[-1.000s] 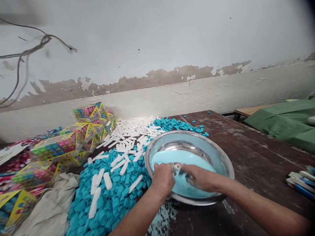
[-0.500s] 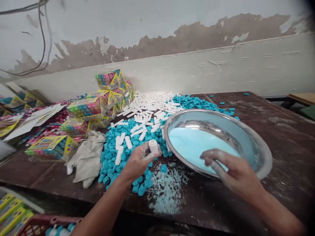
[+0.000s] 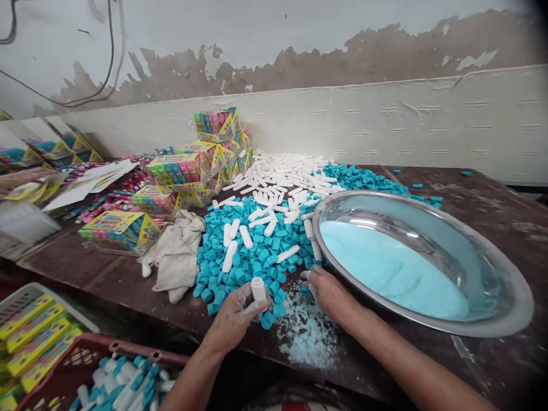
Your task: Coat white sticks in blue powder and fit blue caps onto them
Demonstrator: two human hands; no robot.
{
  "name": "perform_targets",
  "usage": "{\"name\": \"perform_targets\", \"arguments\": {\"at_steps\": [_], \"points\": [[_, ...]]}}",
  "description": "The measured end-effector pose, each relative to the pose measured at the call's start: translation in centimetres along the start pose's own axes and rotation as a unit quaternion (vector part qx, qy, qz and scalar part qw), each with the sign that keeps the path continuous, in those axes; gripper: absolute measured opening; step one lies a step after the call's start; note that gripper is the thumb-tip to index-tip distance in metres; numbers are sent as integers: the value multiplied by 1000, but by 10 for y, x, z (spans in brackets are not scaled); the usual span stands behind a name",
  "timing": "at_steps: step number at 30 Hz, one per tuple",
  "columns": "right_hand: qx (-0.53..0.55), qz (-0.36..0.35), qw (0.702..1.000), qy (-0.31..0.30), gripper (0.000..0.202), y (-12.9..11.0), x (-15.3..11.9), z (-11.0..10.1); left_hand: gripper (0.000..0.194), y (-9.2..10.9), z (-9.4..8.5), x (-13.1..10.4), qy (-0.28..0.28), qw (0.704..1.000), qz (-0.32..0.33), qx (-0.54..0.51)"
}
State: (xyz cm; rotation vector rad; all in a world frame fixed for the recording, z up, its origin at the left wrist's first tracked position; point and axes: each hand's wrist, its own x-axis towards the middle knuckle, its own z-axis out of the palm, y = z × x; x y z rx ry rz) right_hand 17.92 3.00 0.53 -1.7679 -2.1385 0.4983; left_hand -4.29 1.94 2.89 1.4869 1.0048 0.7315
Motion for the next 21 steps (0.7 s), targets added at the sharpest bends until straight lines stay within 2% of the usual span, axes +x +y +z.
{"name": "perform_targets", "arguments": {"at_steps": [5,10,13,16,19,21], "points": [[-60,-17,997,-41,27,-23,16,3,17,-5,-10,-7,29,1000,-12,2],[-90,-13,995,-40,18,-35,33,16,20,-11,-10,-10,24,999,-20,-10],[-92,-18,995,-45,13,-35,32,15,21,-13,-11,-9,26,999,-12,-19],[-92,-27,994,-55,12,-34,27,12,23,-12,-9,-7,30,998,-38,-33],[-116,-19,992,-52,17,-37,23,13,28,-8,-4,-3,26,997,-55,-45],[-135,-12,989,-52,17,-41,24,16,28,-5,-1,-2,18,998,-45,-48]]}}
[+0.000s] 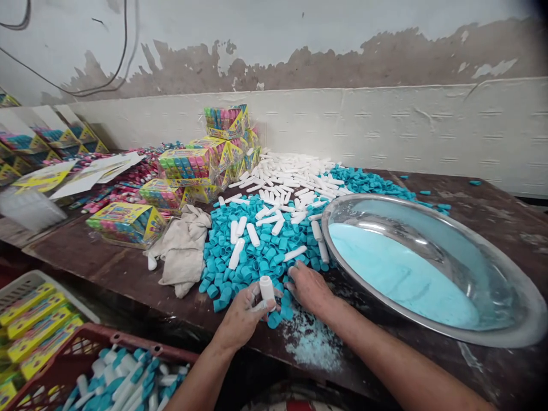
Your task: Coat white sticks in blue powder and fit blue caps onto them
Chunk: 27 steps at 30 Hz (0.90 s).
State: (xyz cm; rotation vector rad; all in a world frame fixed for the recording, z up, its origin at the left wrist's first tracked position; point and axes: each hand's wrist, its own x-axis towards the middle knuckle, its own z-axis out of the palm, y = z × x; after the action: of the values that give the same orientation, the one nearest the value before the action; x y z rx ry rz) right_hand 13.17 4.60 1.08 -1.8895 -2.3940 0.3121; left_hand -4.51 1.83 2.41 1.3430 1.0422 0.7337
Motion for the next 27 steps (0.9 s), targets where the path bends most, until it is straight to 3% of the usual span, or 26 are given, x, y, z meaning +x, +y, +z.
{"name": "perform_targets", "arguments": {"at_steps": [7,12,17,22,27], "points": [[8,-29,1000,-3,23,-7,-4,-9,32,-1,4,4,20,1000,-3,12],[162,-148,975,37,23,2,-33,-21,21,-10,15,8,-65,994,19,-81],[330,-80,932,130,20,6,-60,-15,24,-17,28,4,-107,977,13,-185],[329,-66,933,129,10,11,-75,-13,23,-11,33,-1,-134,985,18,-108],[399,-38,910,102,14,23,-89,-29,14,1,32,-8,-168,985,13,32]]}}
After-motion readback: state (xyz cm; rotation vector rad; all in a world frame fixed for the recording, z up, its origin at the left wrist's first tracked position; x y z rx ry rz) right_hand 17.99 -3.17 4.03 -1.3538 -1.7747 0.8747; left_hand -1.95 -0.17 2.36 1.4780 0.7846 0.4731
